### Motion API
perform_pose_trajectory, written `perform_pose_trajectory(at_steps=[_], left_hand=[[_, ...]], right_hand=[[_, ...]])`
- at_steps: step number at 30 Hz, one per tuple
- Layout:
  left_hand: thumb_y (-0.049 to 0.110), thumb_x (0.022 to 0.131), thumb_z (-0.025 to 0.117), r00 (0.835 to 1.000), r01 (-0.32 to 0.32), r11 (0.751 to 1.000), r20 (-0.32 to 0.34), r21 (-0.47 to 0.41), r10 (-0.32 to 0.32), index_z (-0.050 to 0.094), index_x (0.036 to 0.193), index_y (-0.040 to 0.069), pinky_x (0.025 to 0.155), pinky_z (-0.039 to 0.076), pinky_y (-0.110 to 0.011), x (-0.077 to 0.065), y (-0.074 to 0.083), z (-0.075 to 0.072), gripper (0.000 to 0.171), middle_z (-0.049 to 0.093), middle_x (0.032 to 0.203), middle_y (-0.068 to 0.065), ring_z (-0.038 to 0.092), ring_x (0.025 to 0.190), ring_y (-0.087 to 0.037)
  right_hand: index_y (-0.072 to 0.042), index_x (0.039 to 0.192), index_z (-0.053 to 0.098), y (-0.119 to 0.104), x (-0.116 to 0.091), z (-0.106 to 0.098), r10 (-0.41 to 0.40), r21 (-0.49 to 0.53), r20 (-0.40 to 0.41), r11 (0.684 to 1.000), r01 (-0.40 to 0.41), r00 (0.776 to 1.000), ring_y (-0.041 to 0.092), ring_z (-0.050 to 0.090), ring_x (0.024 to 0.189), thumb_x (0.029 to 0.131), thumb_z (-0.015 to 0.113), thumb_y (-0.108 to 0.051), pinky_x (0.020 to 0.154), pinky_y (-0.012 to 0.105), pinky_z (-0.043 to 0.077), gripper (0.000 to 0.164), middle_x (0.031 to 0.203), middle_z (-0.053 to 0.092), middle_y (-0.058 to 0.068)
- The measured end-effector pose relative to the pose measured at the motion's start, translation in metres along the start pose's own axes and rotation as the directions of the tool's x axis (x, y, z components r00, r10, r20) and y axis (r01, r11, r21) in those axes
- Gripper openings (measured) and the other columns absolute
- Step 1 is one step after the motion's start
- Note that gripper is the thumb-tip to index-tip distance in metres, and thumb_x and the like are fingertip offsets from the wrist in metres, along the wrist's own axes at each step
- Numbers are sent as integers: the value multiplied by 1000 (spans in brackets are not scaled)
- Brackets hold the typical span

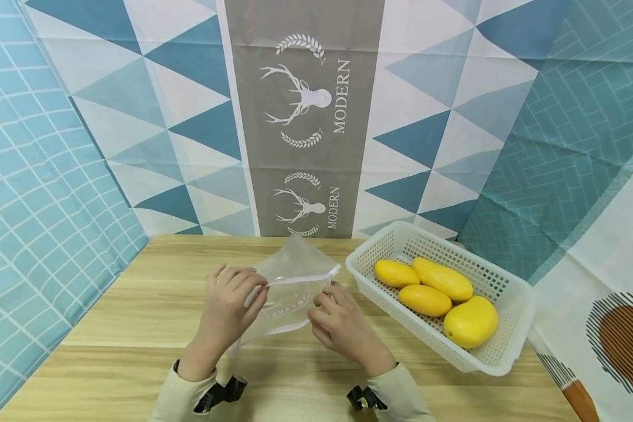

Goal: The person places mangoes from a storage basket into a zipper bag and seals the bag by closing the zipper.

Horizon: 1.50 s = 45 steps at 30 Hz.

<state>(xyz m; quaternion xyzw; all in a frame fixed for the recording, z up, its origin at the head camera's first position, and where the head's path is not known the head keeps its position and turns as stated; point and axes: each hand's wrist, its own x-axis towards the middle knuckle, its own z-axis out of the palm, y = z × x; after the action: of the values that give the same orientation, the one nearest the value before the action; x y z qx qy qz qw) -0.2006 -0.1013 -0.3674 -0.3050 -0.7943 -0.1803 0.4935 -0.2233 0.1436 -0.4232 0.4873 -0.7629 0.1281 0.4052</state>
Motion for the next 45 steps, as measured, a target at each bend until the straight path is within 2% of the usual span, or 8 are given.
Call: perform_pose_trajectory(at_steps=[7, 14, 18, 24, 27, 31, 39, 45], left_hand=[[16, 92, 61, 997, 49, 999, -60, -17, -50, 69, 83, 8, 92, 33, -70, 1, -10, -15, 14, 69, 83, -6, 64, 85, -31], [17, 93, 59, 992, 75, 997, -96, -16, -76, 69, 82, 7, 93, 33, -70, 5, -11, -26, 18, 69, 81, -8, 64, 83, -32], [15, 92, 60, 989, 99, 994, -105, -40, -103, 69, 82, 6, 94, 31, -70, 6, -9, -30, 16, 70, 80, -8, 64, 84, -33], [13, 91, 62, 986, 114, 991, -112, -70, -121, 68, 81, 6, 96, 30, -69, 6, -7, -33, 14, 70, 80, -8, 63, 82, -32], [13, 91, 62, 986, 112, 991, -120, -72, -120, 68, 82, 5, 95, 31, -69, 6, -7, -33, 13, 70, 81, -8, 63, 82, -32], [12, 90, 61, 984, 111, 991, -134, -80, -121, 68, 81, 5, 95, 31, -69, 6, -7, -33, 13, 69, 80, -8, 63, 82, -32], [14, 91, 60, 989, 95, 990, -103, -105, -106, 68, 83, 7, 94, 33, -68, 7, -5, -32, 13, 70, 81, -5, 64, 82, -30], [22, 101, 53, 998, -5, 989, -64, -149, -5, 69, 100, 8, 88, 41, -61, 7, -5, -30, 22, 70, 96, -6, 64, 91, -30]], right_hand=[[-15, 81, 64, 2, 4, -9, -33, 4, -19, 999, 33, 999, 23, 54, 92, 99, 45, -19, 92, 53, 41, 27, 88, 61, 1], [-16, 78, 62, 4, 6, -21, -67, 78, -120, 994, 77, 990, 24, 56, 95, 99, 56, -28, 91, 56, 37, 25, 87, 63, 0], [-16, 77, 63, 6, 8, -28, -91, 98, -201, 989, 113, 975, 25, 58, 95, 98, 63, -38, 91, 55, 36, 31, 85, 64, 0], [-15, 76, 66, 8, 13, -41, -151, 12, -280, 987, 161, 948, 29, 60, 94, 99, 63, -32, 97, 51, 37, 29, 84, 67, 1], [-14, 77, 69, 8, 13, -49, -147, -40, -308, 989, 142, 940, 33, 59, 95, 100, 62, -31, 99, 49, 36, 29, 86, 69, 2], [-12, 77, 69, 11, 14, -58, -127, -75, -340, 991, 108, 932, 37, 56, 94, 100, 61, -30, 92, 49, 38, 31, 88, 70, 4], [-9, 79, 69, 16, 14, -63, -129, -9, -324, 991, 134, 937, 33, 61, 88, 100, 62, -26, 87, 44, 44, 28, 90, 70, 9], [-8, 83, 70, 13, 12, -61, -109, 53, -298, 990, 131, 948, 32, 62, 91, 101, 61, -26, 100, 39, 41, 27, 95, 70, 10]])
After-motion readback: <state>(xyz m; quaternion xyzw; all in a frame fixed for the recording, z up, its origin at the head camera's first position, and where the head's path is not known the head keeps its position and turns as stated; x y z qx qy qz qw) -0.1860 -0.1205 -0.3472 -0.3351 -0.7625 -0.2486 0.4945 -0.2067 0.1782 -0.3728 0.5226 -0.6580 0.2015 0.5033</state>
